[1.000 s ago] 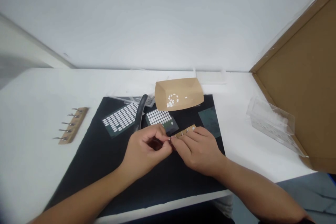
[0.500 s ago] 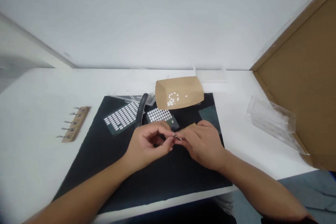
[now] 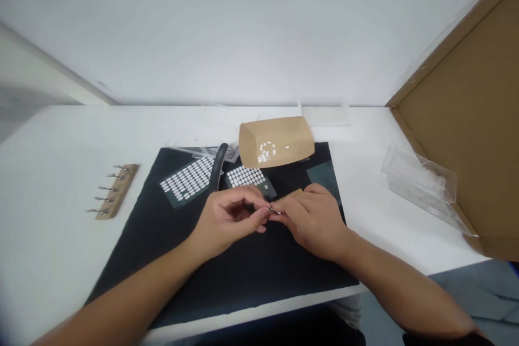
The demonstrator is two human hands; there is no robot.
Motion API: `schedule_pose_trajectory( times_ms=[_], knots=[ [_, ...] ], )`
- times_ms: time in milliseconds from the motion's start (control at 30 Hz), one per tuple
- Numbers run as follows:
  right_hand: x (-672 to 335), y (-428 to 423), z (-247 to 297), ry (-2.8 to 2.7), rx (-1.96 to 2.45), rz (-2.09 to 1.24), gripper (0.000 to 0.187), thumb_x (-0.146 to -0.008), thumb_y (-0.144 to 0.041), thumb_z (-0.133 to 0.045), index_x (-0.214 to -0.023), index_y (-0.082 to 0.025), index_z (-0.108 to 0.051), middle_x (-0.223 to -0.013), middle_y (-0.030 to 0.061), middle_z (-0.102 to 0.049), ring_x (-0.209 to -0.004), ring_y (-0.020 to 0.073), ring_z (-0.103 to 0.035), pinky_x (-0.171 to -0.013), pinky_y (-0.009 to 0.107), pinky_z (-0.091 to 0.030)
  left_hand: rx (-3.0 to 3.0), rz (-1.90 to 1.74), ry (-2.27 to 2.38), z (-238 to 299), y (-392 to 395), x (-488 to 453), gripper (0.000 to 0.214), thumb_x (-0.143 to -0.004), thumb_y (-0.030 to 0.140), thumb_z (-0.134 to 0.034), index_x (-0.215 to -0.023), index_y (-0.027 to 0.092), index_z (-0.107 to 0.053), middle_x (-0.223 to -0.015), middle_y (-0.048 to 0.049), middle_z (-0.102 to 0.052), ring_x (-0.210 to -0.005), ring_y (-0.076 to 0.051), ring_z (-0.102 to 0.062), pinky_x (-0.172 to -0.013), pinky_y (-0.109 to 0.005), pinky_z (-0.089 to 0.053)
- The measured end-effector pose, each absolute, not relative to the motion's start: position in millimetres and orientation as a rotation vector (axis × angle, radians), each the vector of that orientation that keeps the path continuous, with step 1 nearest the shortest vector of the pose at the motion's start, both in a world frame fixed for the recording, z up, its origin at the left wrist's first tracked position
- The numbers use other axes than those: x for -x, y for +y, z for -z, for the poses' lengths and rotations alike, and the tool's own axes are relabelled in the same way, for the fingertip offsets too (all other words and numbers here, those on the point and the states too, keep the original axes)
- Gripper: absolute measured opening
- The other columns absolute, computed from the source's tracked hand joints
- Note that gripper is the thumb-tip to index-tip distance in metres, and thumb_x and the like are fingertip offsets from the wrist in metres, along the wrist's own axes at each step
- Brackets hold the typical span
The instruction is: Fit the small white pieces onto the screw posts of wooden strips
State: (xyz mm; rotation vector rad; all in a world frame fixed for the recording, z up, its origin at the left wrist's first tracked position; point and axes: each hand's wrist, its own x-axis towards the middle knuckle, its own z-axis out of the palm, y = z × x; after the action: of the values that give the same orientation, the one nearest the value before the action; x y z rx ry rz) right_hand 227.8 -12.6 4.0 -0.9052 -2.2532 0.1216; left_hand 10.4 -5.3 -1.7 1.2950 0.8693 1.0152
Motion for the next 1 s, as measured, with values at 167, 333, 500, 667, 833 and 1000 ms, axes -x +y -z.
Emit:
schedule_pose_trajectory(
  times_ms=[167, 333, 500, 667, 833, 1000],
  knots=[
    [-227.9, -13.1, -4.2, -2.241, 0.907, -0.137, 0.013, -0.109, -0.025, -0.065, -0.098, -0.02, -0.067, -0.082, -0.0026, -0.081, -0.07, 0.0119, -0.074, -0.072, 0.03, -0.041, -1.089, -0.906, 0.855, 2.1, -2.6, -9.5, 0.022, -0.08, 0.032, -0.09, -0.082, 0.013, -0.079, -0.078, -0.0053, -0.072, -0.066, -0.016, -0.072, -0.053, -0.026, -0.07],
    [-228.3, -13.4, -4.3, -2.238, 0.892, -0.171, 0.01, -0.11, -0.026, -0.064, -0.103, -0.021, -0.068, -0.087, -0.0027, -0.083, -0.073, 0.0115, -0.075, -0.073, 0.03, -0.041, -1.029, -0.859, 0.829, 6.0, -1.8, -7.5, 0.029, -0.081, 0.041, -0.09, -0.082, 0.014, -0.08, -0.075, -0.0054, -0.072, -0.068, -0.016, -0.071, -0.052, -0.025, -0.07],
    [-228.4, -12.0, -1.8, -2.237, 0.889, -0.206, 0.009, -0.11, -0.022, -0.063, -0.102, -0.02, -0.068, -0.085, -0.0022, -0.082, -0.072, 0.0119, -0.074, -0.073, 0.03, -0.04, -1.05, -0.84, 0.852, 5.5, -2.8, -9.0, 0.031, -0.083, 0.042, -0.088, -0.082, 0.014, -0.076, -0.072, -0.0037, -0.069, -0.066, -0.015, -0.07, -0.048, -0.025, -0.068],
    [-230.1, -10.3, -0.1, -2.241, 0.913, -0.226, 0.013, -0.11, -0.028, -0.064, -0.102, -0.02, -0.07, -0.086, -0.0013, -0.081, -0.072, 0.013, -0.073, -0.075, 0.031, -0.042, -1.092, -0.82, 0.872, -0.9, -2.8, -11.1, 0.034, -0.085, 0.045, -0.086, -0.085, 0.013, -0.073, -0.075, -0.0033, -0.068, -0.062, -0.013, -0.066, -0.043, -0.023, -0.066],
    [-232.3, -9.1, -2.2, -2.251, 0.948, -0.242, 0.011, -0.109, -0.025, -0.064, -0.108, -0.021, -0.073, -0.096, 0.0023, -0.081, -0.086, 0.016, -0.073, -0.078, 0.032, -0.046, -1.114, -0.787, 0.849, -3.1, -4.5, -11.5, 0.036, -0.088, 0.047, -0.084, -0.087, 0.014, -0.07, -0.071, -0.0011, -0.066, -0.056, -0.011, -0.064, -0.042, -0.021, -0.064],
    [-231.2, -8.7, -0.9, -2.235, 0.907, -0.144, 0.012, -0.109, -0.021, -0.063, -0.112, -0.019, -0.075, -0.099, 0.0044, -0.081, -0.086, 0.0164, -0.074, -0.075, 0.032, -0.049, -1.125, -0.779, 0.857, -1.6, -4.8, -11.6, 0.034, -0.089, 0.046, -0.082, -0.088, 0.015, -0.069, -0.066, 0.0014, -0.062, -0.053, -0.01, -0.061, -0.042, -0.019, -0.062]
  ],
)
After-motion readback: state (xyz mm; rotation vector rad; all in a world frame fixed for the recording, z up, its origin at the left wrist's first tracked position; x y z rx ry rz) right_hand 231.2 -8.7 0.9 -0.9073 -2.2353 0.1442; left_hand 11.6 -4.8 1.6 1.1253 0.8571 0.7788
